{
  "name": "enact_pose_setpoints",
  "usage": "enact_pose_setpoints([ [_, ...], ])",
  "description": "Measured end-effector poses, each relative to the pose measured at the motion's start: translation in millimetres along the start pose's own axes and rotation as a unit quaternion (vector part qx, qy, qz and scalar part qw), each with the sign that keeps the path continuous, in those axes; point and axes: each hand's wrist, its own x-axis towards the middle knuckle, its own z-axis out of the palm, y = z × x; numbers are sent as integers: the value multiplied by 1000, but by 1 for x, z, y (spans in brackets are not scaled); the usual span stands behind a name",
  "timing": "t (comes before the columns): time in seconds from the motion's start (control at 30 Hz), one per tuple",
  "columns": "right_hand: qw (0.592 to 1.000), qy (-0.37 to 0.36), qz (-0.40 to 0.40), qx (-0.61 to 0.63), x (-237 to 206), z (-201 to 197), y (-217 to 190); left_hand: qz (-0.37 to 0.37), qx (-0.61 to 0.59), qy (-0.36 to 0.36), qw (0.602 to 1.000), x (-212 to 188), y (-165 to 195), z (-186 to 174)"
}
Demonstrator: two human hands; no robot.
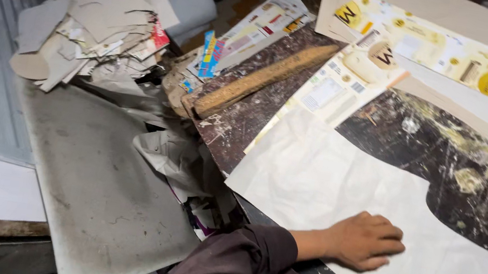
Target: The person traces a printed jacket image onto a large sheet of paper using a pencil, then uses a wooden ruler to draw straight lines on the paper. The person also handles a piece of green fabric and a purple paper cutout on the worktable.
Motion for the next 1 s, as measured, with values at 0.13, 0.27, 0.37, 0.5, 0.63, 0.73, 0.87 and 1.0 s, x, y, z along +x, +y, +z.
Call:
enact_pose_setpoints([
  [0.13,982,10,-60,-177,-29,67,3,8,89,6,996,-11,9,4],
  [0.27,946,15,-145,-289,-10,6,13,-2,139,-81,987,-3,5,7],
  [0.37,914,2,-217,-341,-19,-40,34,25,70,-93,993,7,-1,7],
  [0.5,934,-13,-229,-274,-32,-70,30,22,17,-111,993,20,5,13],
  [0.63,943,-49,-195,-265,-27,-77,-1,-7,80,-164,983,28,32,23],
  [0.73,930,-11,-221,-295,-14,-77,-32,-25,89,-157,983,32,53,32],
  [0.87,910,50,-314,-267,24,-78,-59,50,34,-143,988,44,53,44],
  [1.0,887,52,-388,-245,42,-103,-52,67,90,-158,981,51,32,48],
])
